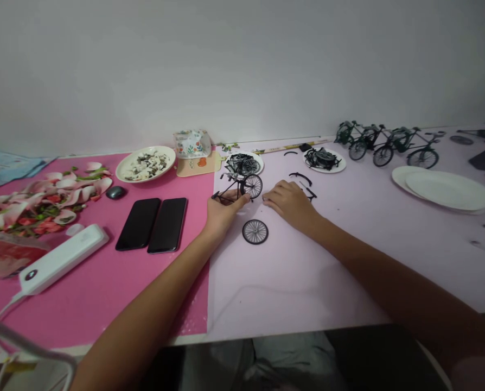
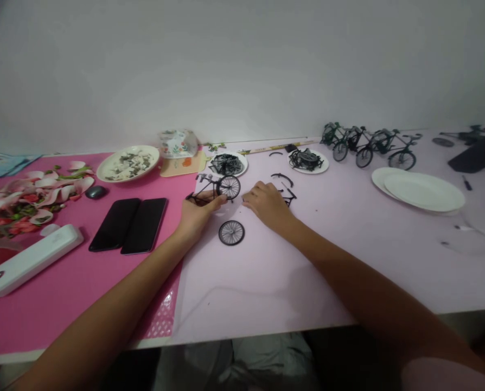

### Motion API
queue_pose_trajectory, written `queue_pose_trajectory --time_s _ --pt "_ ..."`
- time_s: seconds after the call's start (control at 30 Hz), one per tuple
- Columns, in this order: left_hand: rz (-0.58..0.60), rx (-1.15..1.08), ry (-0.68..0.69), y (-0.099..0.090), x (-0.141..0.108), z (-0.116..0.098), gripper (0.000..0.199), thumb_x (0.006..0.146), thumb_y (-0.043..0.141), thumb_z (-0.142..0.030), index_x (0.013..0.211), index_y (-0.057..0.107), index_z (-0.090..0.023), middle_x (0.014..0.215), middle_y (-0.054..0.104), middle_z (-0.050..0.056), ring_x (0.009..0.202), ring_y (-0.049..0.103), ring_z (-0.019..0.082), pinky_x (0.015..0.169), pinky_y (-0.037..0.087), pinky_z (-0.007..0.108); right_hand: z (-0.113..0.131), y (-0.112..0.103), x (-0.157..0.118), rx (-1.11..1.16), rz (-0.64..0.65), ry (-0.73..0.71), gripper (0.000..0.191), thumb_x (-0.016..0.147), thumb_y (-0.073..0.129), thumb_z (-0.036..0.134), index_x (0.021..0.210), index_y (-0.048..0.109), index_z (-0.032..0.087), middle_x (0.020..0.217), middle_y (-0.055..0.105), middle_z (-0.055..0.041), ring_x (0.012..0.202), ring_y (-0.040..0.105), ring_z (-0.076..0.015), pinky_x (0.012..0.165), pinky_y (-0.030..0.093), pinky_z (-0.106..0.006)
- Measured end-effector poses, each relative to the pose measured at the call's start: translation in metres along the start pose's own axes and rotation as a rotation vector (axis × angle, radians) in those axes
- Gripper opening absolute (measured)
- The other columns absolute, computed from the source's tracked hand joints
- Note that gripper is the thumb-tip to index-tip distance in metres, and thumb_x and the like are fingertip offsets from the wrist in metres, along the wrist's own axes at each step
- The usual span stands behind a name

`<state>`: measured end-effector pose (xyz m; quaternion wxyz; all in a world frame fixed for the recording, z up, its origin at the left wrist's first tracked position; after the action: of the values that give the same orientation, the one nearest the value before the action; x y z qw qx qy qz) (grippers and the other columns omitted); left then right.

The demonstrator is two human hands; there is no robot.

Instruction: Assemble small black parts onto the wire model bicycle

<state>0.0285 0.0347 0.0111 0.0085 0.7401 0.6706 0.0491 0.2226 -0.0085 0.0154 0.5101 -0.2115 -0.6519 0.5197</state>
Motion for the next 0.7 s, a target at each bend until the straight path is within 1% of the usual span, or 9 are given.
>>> queue_pose_trajectory --time_s 0.1,0.23,0.37,0.43,0.57,0.63,0.7 --pt "0.01 0.003 -0.008 0.001 -0.001 0.0 0.033 0.062 0.097 -0.036 0.082 0.082 -0.016 0.088 0.081 0.008 0.087 0.075 0.025 0.087 0.059 0.038 0.001 -0.001 0.0 0.01 -0.008 0.01 0.029 0.109 0.056 0.032 0.108 0.083 0.022 0.102 0.08 -0.0113 0.105 0.061 -0.0312 0.087 0.045 -0.046" --pt "0.02 0.015 -0.009 0.001 -0.002 -0.003 0.034 0.062 0.098 -0.037 0.082 0.082 -0.016 0.088 0.081 0.009 0.087 0.074 0.025 0.087 0.059 0.038 0.0 -0.001 0.001 0.007 -0.021 0.019 0.029 0.109 0.055 0.028 0.107 0.083 0.022 0.102 0.081 -0.0113 0.104 0.063 -0.0316 0.086 0.047 -0.047" --pt "0.029 0.016 -0.01 0.002 -0.003 -0.004 0.034 0.062 0.097 -0.037 0.082 0.081 -0.015 0.087 0.081 0.009 0.085 0.074 0.025 0.085 0.058 0.038 -0.001 0.0 0.0 -0.006 -0.036 0.009 0.027 0.108 0.056 0.025 0.11 0.082 0.019 0.102 0.081 -0.0116 0.101 0.064 -0.031 0.086 0.049 -0.046" --pt "0.043 0.019 -0.005 0.003 -0.002 -0.004 0.032 0.063 0.096 -0.036 0.082 0.081 -0.015 0.086 0.081 0.009 0.082 0.073 0.024 0.082 0.057 0.036 -0.002 0.0 0.0 0.0 -0.054 0.002 0.027 0.107 0.055 0.022 0.11 0.083 0.02 0.098 0.082 -0.0108 0.096 0.065 -0.0298 0.083 0.049 -0.044" --pt "0.065 0.023 0.001 0.004 0.0 -0.002 0.031 0.064 0.094 -0.036 0.08 0.081 -0.014 0.083 0.08 0.009 0.077 0.071 0.021 0.078 0.056 0.033 -0.007 -0.006 -0.003 0.019 -0.147 0.011 0.023 0.104 0.061 0.02 0.101 0.084 0.021 0.082 0.079 -0.0082 0.083 0.067 -0.0267 0.072 0.05 -0.04" --pt "0.057 0.029 0.007 0.003 0.0 -0.002 0.03 0.064 0.094 -0.036 0.078 0.08 -0.014 0.082 0.079 0.008 0.076 0.07 0.02 0.077 0.055 0.031 -0.009 -0.01 -0.004 0.036 -0.219 0.018 0.019 0.103 0.065 0.02 0.102 0.084 0.021 0.083 0.08 -0.0081 0.079 0.069 -0.0254 0.07 0.053 -0.039" --pt "0.05 0.04 0.021 0.003 0.0 -0.003 0.028 0.065 0.093 -0.036 0.076 0.078 -0.015 0.08 0.078 0.006 0.075 0.068 0.019 0.075 0.054 0.03 -0.01 -0.014 -0.006 0.079 -0.286 0.018 0.017 0.103 0.066 0.021 0.105 0.083 0.019 0.09 0.082 -0.0087 0.08 0.073 -0.0249 0.072 0.057 -0.039"
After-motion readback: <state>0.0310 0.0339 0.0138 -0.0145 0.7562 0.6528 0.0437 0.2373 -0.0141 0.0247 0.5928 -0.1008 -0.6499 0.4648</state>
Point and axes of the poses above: each hand's wrist, its own x-axis towards the middle knuckle, its own y-axis out of the palm, z = x × y, the point moved 6 cm from there along x, towards the middle knuckle
